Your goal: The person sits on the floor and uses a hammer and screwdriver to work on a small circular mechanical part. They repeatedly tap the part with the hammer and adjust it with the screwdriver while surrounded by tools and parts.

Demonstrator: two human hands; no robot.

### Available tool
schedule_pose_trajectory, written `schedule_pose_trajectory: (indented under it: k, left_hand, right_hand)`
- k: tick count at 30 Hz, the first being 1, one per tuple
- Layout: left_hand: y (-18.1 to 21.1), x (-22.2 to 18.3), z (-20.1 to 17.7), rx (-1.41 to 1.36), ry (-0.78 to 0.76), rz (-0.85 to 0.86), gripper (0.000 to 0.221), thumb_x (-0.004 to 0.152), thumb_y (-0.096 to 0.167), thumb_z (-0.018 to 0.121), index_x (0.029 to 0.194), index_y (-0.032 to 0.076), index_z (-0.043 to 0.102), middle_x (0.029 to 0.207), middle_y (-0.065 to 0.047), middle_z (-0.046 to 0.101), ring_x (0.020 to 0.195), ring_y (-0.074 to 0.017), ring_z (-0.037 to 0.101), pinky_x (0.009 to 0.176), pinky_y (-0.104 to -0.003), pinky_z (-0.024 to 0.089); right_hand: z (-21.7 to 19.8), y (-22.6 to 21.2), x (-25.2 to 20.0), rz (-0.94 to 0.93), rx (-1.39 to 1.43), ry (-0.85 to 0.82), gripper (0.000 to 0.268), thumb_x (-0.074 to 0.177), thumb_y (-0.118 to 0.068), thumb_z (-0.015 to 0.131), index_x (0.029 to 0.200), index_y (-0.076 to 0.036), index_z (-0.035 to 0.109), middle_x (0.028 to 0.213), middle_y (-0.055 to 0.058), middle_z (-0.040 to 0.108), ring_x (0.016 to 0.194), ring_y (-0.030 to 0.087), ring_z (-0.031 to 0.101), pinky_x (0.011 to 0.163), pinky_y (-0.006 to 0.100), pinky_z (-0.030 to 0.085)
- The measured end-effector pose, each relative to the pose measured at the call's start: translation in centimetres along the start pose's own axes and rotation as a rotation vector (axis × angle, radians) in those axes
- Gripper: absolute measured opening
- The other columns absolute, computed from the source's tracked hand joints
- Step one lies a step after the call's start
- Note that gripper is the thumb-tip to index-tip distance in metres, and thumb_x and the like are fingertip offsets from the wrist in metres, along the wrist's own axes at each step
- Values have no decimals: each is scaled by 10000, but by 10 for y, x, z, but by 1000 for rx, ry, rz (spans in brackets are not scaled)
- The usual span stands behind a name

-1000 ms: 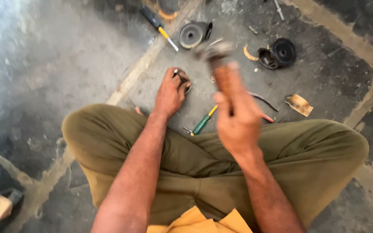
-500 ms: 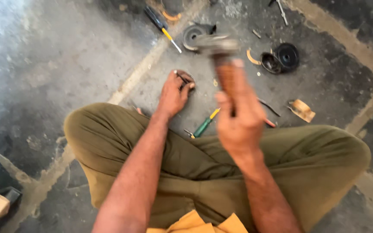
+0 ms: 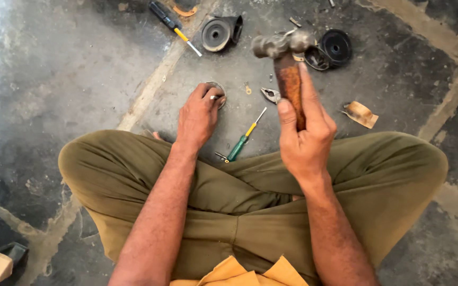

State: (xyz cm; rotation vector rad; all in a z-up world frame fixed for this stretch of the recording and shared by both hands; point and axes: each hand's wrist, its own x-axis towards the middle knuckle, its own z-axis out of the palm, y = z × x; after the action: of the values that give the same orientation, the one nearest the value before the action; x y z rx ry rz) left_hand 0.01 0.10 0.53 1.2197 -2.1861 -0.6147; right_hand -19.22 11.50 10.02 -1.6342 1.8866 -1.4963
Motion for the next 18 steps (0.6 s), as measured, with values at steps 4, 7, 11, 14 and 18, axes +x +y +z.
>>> schedule_pose_trajectory:
  k: [4, 7, 11, 14, 18]
  left_hand:
    - [-2, -1, 1, -38, -62, -11, 105, 960, 190, 710, 1020, 107, 687, 1092, -69, 665, 998, -319, 663, 795, -445, 540]
    - [-5, -1, 5, 30, -128, 0, 116, 952, 201, 717, 1018, 109, 695, 1092, -74, 653, 1012, -332, 664, 788, -453, 536]
    - [-6, -2, 8, 74, -98, 24, 140, 927, 209, 722, 1024, 111, 698, 1212, -104, 627, 1046, -362, 659, 798, -463, 541]
    - [-3, -2, 10, 53, -97, -65, 137, 949, 224, 716, 1050, 132, 709, 1254, -102, 619, 1031, -368, 670, 803, -472, 545]
    - [1, -2, 10, 46, -49, -114, 138, 978, 240, 704, 1069, 136, 703, 1249, -107, 621, 980, -367, 686, 788, -478, 548]
  right_hand:
    - [0, -5, 0, -29, -6, -5, 467, 1153, -167, 627, 1568, -12, 479, 1298, 213, 709, 1145, 273, 748, 982, 337, 569]
    - [-1, -5, 0, -29, -10, -11, 472, 1151, -171, 630, 1567, -9, 479, 1301, 216, 706, 1150, 282, 748, 985, 345, 573]
    - [0, -6, 0, -11, 12, -16, 473, 1145, -178, 629, 1561, -7, 483, 1333, 211, 716, 1125, 273, 757, 1009, 365, 581]
    - [0, -5, 1, -3, -12, -21, 477, 1135, -185, 639, 1550, -4, 491, 1324, 219, 714, 1153, 288, 757, 994, 366, 583]
    - [1, -4, 0, -25, -31, -29, 464, 1143, -186, 639, 1542, -5, 486, 1339, 229, 702, 1168, 294, 754, 991, 360, 582]
